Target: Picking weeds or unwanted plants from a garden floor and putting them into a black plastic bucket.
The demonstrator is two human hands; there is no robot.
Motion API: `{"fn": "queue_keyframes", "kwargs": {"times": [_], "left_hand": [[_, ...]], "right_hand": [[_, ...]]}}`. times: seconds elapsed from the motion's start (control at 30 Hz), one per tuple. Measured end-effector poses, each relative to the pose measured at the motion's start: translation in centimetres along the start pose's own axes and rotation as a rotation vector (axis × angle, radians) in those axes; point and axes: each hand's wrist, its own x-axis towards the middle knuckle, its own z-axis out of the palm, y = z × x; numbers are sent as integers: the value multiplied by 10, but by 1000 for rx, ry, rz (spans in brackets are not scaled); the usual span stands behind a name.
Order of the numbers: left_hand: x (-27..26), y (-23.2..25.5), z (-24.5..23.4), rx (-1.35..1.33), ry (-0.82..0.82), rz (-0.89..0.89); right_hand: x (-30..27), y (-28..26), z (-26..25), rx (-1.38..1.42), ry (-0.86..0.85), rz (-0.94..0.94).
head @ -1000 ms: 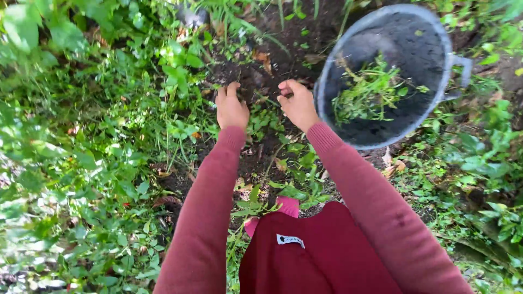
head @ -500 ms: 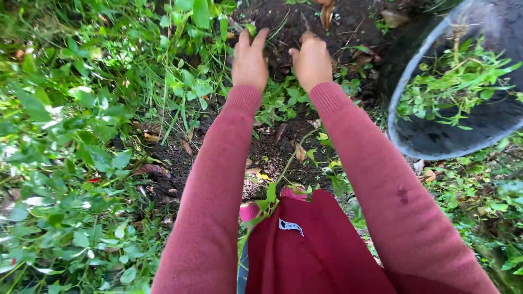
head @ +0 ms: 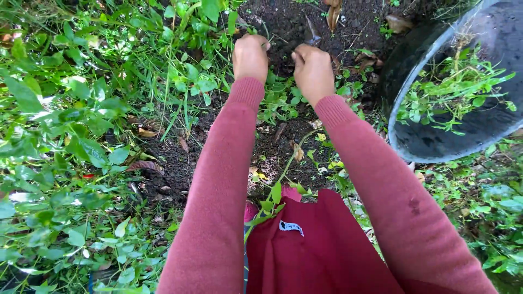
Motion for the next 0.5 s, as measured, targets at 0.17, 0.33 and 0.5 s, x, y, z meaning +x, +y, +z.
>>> {"fn": "queue_keyframes", "kwargs": {"times": [0.17, 0.33, 0.5], "left_hand": [[-5, 10, -19, -54, 3, -120], [-17, -11, -49, -187, 51, -149], [-29, -35, -80, -141, 275, 50]], "right_hand": [[3, -18, -12, 71, -6, 3], [4, -39, -24, 111, -26, 74], [4, -52, -24, 236, -46, 92]]}}
